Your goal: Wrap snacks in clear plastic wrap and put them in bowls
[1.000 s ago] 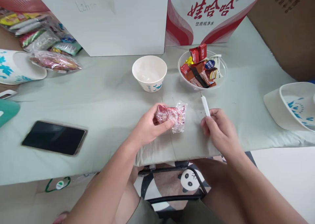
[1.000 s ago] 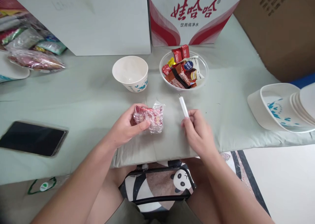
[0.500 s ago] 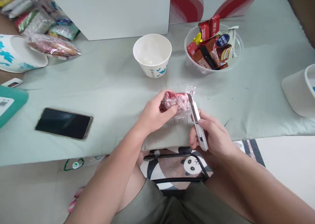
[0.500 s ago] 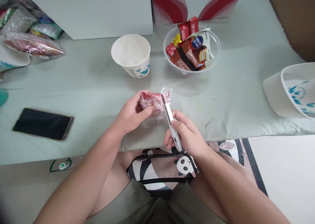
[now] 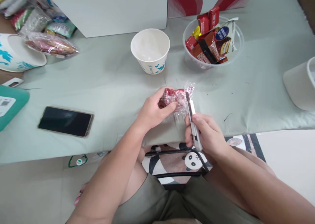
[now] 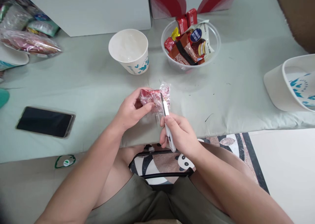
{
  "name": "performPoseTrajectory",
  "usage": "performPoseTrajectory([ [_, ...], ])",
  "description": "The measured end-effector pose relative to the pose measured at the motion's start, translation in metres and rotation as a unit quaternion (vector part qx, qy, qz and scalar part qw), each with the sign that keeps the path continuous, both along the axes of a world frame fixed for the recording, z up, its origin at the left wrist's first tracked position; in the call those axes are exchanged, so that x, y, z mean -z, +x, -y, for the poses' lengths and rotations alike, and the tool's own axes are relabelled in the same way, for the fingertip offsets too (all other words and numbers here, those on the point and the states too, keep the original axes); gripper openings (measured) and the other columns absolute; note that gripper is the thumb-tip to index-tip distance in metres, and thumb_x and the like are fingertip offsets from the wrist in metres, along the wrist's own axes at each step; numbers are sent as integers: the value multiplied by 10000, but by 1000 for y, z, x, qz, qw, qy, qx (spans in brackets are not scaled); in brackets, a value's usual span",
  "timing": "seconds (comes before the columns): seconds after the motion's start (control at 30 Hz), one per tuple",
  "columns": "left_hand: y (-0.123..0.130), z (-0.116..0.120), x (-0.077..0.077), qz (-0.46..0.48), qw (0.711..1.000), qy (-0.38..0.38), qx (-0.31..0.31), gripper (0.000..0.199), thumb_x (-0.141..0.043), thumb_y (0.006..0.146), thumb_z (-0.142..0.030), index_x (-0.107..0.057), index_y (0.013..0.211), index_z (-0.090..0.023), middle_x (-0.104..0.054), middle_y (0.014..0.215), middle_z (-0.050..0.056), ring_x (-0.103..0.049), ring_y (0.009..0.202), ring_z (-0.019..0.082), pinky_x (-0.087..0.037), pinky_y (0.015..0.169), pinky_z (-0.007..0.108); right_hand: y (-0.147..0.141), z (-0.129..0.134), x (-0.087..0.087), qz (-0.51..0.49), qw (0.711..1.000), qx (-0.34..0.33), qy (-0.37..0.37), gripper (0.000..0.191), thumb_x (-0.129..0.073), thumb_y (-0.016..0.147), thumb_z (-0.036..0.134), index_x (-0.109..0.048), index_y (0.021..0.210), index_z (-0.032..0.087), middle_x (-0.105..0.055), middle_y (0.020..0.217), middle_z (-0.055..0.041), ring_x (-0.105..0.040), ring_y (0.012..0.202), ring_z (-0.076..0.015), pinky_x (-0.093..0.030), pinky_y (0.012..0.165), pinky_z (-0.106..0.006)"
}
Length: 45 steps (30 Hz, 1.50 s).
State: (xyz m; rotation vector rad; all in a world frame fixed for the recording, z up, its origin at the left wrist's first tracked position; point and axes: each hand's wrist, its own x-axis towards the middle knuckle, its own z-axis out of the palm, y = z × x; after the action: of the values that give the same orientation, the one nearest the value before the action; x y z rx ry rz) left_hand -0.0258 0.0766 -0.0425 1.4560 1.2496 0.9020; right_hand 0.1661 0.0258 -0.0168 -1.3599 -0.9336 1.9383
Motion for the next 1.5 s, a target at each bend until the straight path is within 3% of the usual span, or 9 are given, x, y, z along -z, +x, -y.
performPoseTrajectory([
  [0.2, 1, 2, 1, 18, 1000, 21, 7, 404, -726, 840, -380, -679, 1201, -207, -757, 1033, 44, -712, 881, 182, -608, 800, 290, -2, 0, 1, -20, 999, -19, -32, 558, -667, 808, 755, -546, 835, 211, -682, 523, 6, -616, 411, -124, -458, 373, -172],
  [0.47, 7, 4, 0, 38, 996, 70, -36, 422, -758, 831, -462, -691, 1146, -189, -771, 964, 37, -739, 833, 179, -634, 754, 290, -5, 3, -5, 17, 999, -51, -9, 523, -632, 844, 725, -518, 811, 215, -670, 519, 6, -597, 411, -109, -436, 379, -162],
  [0.63, 7, 1, 6, 81, 987, 106, -84, 470, -788, 824, -549, -690, 1136, -211, -778, 1048, 43, -757, 936, 202, -648, 812, 321, -8, 5, -8, 41, 996, -82, -2, 491, -606, 855, 697, -502, 797, 221, -653, 515, 18, -600, 428, -107, -456, 409, -170],
  [0.9, 9, -2, 13, 145, 981, 51, -116, 551, -756, 818, -681, -653, 1176, -276, -758, 1025, 27, -765, 877, 217, -642, 652, 320, -12, 6, 1, 83, 988, -120, 51, 414, -515, 931, 614, -517, 813, 217, -661, 554, 9, -608, 460, -110, -454, 468, -196],
  [1.1, 0, -8, 12, 90, 984, 8, -154, 564, -591, 917, -731, -581, 1279, -298, -744, 1164, 62, -769, 956, 225, -644, 684, 323, -7, 8, -2, 125, 972, -153, 125, 374, -427, 996, 521, -566, 837, 212, -642, 590, -5, -604, 505, -143, -470, 534, -269],
  [1.17, -6, -11, 15, 73, 986, 8, -149, 584, -523, 941, -751, -545, 1319, -307, -729, 1229, 74, -767, 990, 227, -640, 684, 318, 2, 3, -2, 202, 944, -129, 229, 359, -435, 1004, 487, -627, 884, 207, -630, 638, -15, -595, 552, -157, -473, 580, -301],
  [1.3, -11, -12, 17, 55, 990, 11, -127, 610, -549, 927, -757, -537, 1322, -293, -722, 1242, 90, -763, 1025, 233, -628, 708, 309, 29, -21, 6, 428, 803, -26, 414, 316, -510, 963, 418, -731, 1058, 214, -633, 825, -74, -620, 765, -225, -492, 701, -367],
  [1.4, -6, -9, 11, 73, 989, 20, -129, 550, -677, 887, -678, -593, 1235, -261, -739, 1183, 81, -754, 1014, 232, -629, 769, 325, 50, -42, 18, 534, 744, -5, 402, 402, -554, 931, 399, -684, 1266, 217, -662, 916, -97, -614, 812, -257, -497, 756, -414],
  [1.5, 1, -5, 4, 66, 990, 42, -116, 470, -745, 864, -570, -623, 1178, -242, -753, 1136, 64, -742, 999, 220, -623, 838, 336, 65, -55, 27, 587, 735, -11, 340, 459, -606, 901, 403, -629, 1321, 220, -681, 969, -105, -610, 809, -274, -488, 787, -455],
])
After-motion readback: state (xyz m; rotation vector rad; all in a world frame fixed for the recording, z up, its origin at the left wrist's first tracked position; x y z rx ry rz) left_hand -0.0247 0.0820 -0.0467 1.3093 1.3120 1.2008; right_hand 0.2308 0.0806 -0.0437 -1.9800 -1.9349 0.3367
